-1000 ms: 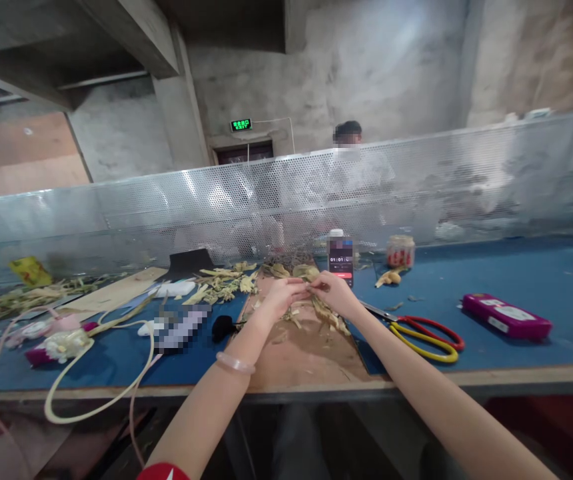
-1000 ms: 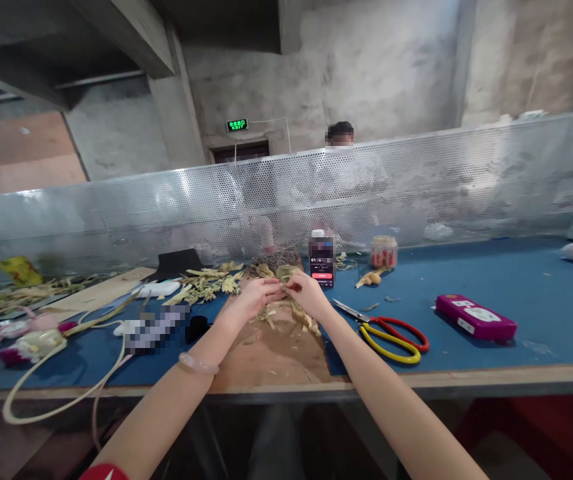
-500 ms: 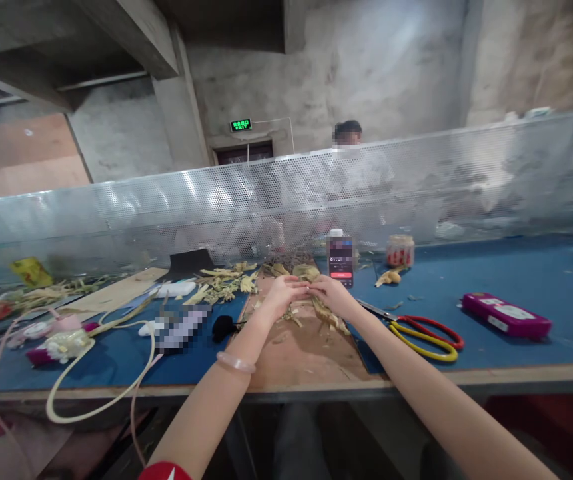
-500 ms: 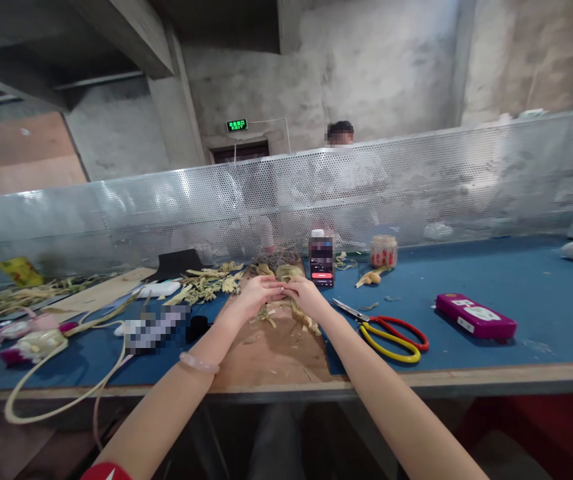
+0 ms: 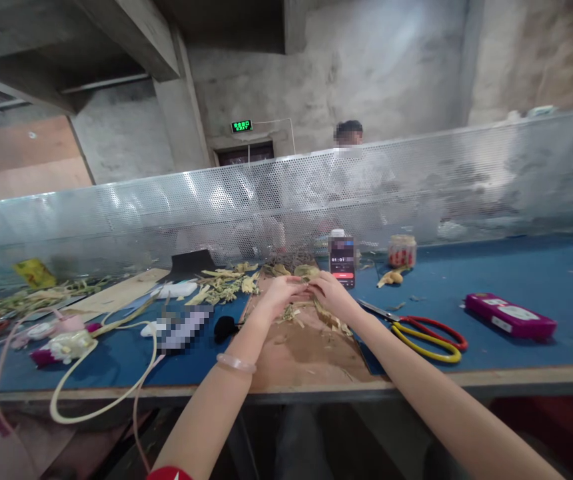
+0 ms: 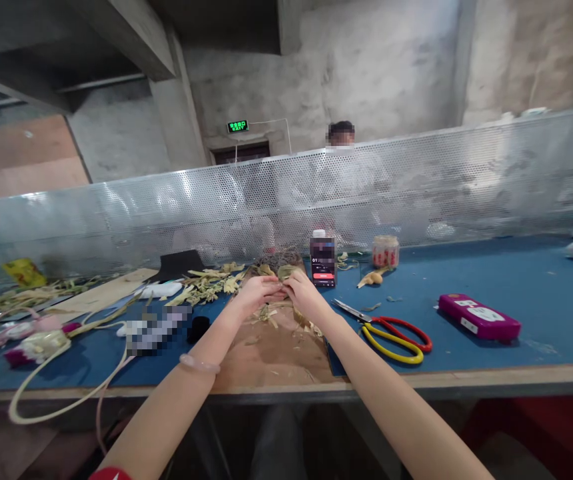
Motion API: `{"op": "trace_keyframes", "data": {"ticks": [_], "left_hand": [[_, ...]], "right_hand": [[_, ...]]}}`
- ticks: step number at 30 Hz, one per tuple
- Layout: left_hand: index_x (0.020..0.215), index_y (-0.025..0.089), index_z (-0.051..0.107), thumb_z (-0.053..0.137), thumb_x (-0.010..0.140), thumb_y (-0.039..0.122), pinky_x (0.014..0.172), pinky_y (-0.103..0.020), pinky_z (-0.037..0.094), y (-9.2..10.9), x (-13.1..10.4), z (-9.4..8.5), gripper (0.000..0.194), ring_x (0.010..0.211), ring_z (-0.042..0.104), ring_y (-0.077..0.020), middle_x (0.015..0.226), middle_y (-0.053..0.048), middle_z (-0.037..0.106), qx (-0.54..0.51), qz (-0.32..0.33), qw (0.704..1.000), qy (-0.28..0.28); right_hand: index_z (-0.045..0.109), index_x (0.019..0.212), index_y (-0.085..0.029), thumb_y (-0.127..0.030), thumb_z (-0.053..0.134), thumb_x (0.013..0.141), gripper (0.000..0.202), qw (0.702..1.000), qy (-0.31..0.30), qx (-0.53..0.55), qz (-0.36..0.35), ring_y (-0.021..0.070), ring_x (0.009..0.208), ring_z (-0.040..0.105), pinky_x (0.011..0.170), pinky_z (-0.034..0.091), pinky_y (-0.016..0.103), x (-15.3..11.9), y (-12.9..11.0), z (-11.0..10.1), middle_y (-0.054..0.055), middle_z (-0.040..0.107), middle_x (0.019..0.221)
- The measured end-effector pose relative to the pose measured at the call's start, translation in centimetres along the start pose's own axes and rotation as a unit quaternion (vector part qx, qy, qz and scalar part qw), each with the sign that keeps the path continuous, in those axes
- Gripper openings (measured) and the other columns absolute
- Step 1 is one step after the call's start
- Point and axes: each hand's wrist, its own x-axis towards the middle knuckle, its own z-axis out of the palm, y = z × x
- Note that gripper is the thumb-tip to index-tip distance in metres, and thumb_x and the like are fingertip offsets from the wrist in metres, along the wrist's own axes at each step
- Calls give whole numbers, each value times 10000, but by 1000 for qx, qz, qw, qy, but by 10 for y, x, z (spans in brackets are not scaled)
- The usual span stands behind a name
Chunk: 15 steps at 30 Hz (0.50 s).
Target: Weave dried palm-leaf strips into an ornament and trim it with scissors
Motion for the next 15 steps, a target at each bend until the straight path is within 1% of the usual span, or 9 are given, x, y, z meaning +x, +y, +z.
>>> {"op": "trace_keyframes", "data": {"ticks": [3,7,12,15], "left_hand": [[866,104,523,753,566,76,730,-347,521,-2,2,-3,380,620,666,-185,665,-69,681,-13,-16,1000,-3],[850,103,523,753,545,56,729,-342,525,-4,6,-9,386,617,666,-184,664,-66,681,-20,-29,999,-13],[882,109,504,759,543,73,721,-355,528,-6,8,-12,425,612,665,-187,679,-70,683,-20,-24,999,-7],[906,111,489,761,542,76,710,-353,529,-5,7,-10,456,596,661,-183,668,-62,680,-15,-23,1000,2]], "right_hand": [[595,838,-159,-163,431,875,167,1000,-15,-14,-4,192,807,484,755,427,331,1,-1,1,72,528,814],[591,836,-152,-114,458,850,139,999,-37,-21,-6,192,807,499,730,439,323,1,-2,2,72,546,817],[603,825,-158,-124,446,858,164,996,-58,-58,-25,205,810,505,743,432,338,1,0,5,82,565,806],[611,827,-166,-136,449,860,168,996,-53,-61,-26,205,811,509,746,434,339,0,1,6,81,571,805]]}}
